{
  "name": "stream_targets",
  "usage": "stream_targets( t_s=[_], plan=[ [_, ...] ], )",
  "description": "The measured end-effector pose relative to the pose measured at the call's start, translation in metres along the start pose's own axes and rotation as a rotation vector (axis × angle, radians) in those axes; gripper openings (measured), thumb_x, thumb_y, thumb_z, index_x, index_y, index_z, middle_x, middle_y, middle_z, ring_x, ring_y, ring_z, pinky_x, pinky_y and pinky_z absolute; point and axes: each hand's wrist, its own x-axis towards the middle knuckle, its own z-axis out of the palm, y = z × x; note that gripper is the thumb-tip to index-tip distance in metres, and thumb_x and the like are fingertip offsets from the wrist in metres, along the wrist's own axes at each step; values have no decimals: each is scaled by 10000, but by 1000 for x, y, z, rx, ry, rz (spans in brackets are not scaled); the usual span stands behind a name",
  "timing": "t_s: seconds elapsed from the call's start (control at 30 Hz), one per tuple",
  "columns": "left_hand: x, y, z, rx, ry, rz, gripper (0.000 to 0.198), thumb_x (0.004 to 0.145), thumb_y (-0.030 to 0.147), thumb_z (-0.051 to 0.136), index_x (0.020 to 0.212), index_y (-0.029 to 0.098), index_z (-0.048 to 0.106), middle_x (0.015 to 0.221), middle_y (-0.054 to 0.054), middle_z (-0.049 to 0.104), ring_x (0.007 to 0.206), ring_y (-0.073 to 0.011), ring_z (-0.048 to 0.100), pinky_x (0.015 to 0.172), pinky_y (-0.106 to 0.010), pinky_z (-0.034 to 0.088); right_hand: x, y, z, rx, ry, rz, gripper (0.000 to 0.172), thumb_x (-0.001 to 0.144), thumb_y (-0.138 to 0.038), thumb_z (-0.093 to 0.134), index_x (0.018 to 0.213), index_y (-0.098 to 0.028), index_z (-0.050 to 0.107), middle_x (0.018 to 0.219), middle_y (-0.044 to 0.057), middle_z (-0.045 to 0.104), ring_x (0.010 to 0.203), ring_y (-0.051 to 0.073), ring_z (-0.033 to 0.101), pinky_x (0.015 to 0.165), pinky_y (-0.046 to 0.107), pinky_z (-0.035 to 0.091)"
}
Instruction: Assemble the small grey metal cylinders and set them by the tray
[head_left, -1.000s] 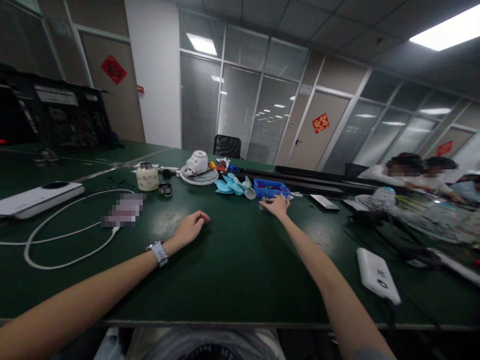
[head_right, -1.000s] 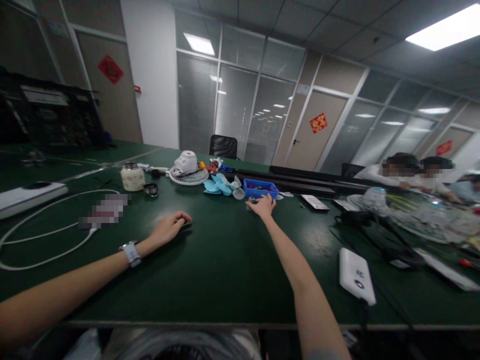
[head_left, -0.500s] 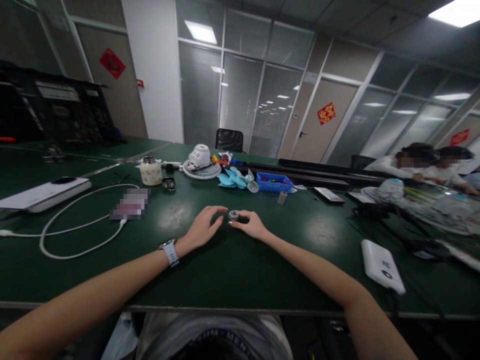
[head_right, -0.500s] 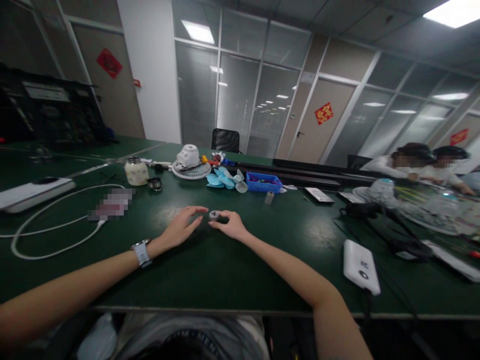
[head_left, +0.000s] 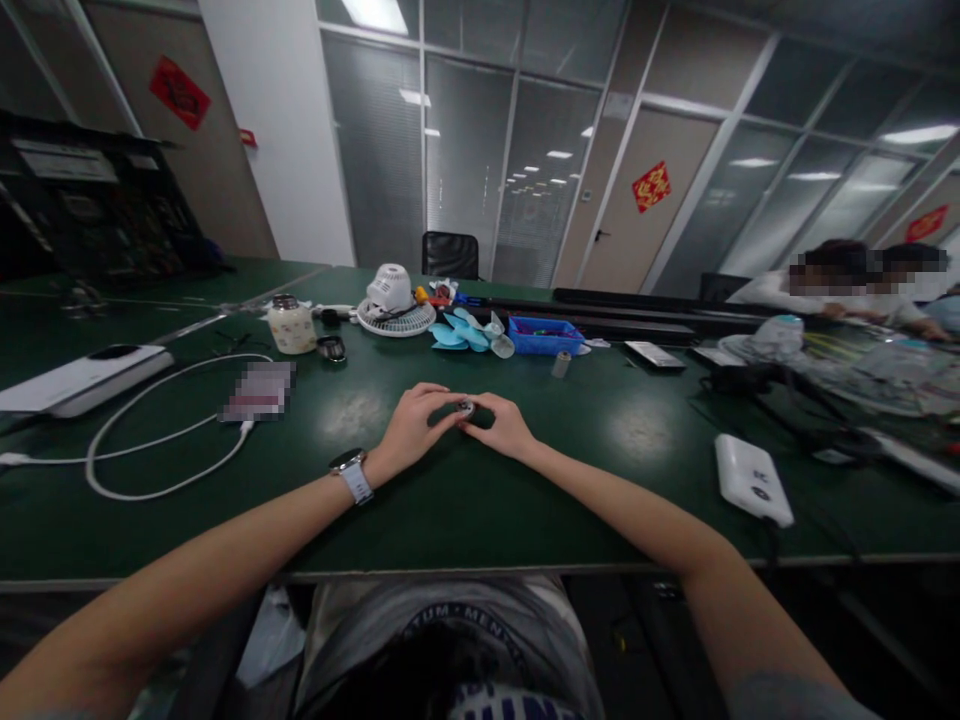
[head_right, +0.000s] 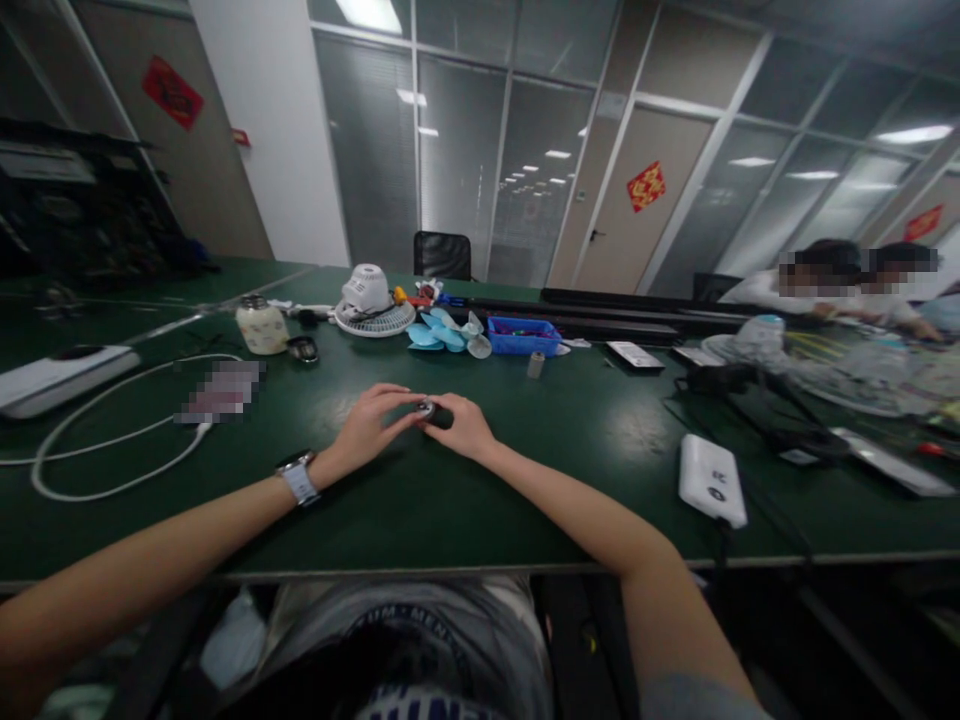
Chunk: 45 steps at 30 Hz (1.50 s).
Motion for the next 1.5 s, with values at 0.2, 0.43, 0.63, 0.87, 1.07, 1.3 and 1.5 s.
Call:
stream_targets(
  t_s=[0.2, 0.43, 0.63, 0.87, 1.07, 1.3, 1.5],
  plan=[
    [-1, 1, -1, -18, 13, 64, 282, 870, 387, 555, 1075, 249, 691, 1057, -49, 709, 1031, -231, 546, 913, -407, 434, -2, -4, -3, -50, -25, -39, 348, 774, -320, 687, 1100, -216, 625, 1059, 49, 666, 981, 202, 611, 887, 347, 453],
    [-3, 5, -3, -38, 43, 58, 233, 870, 362, 559, 996, 237, 709, 1025, -49, 716, 1065, -229, 557, 939, -403, 436, -6, -10, -4, -95, -13, -51, 336, 786, -323, 679, 1100, -217, 623, 1057, 55, 667, 984, 211, 607, 887, 359, 443],
    [-5, 11, -12, -24, 177, -27, 248, 871, 379, 551, 974, 208, 698, 998, -56, 708, 1026, -209, 572, 926, -359, 455, -8, -11, -7, -60, 7, -9, 357, 784, -373, 688, 1097, -211, 631, 1066, 61, 665, 996, 210, 603, 901, 362, 441],
    [-4, 3, -11, 8, 152, -38, 237, 859, 407, 565, 940, 224, 691, 958, -43, 712, 958, -212, 586, 856, -359, 476, -5, 1, 0, 402, 95, 284, 406, 707, -433, 732, 994, -154, 661, 979, 59, 692, 906, 187, 636, 866, 330, 483],
    [-4, -2, -10, 27, 59, -128, 275, 851, 441, 555, 932, 226, 707, 962, -41, 717, 971, -226, 581, 852, -360, 460, 8, 7, -3, 896, 113, 736, 317, 769, -419, 696, 789, -106, 652, 707, 36, 667, 631, 133, 627, 670, 272, 553],
    [-4, -9, -6, 3, -113, -233, 334, 833, 504, 533, 933, 250, 726, 998, -36, 720, 982, -241, 597, 861, -366, 446, 13, -2, -16, 1064, 166, 934, 289, 865, -366, 612, 790, -87, 610, 607, 35, 625, 495, 109, 597, 497, 201, 538],
    [-2, -19, -6, -17, -149, -248, 365, 826, 528, 514, 941, 257, 730, 1014, -36, 720, 994, -243, 608, 849, -351, 461, 11, 20, -15, 724, 233, 814, 314, 801, -427, 666, 810, -115, 636, 676, 28, 653, 404, 66, 536, 409, 165, 446]
  ],
)
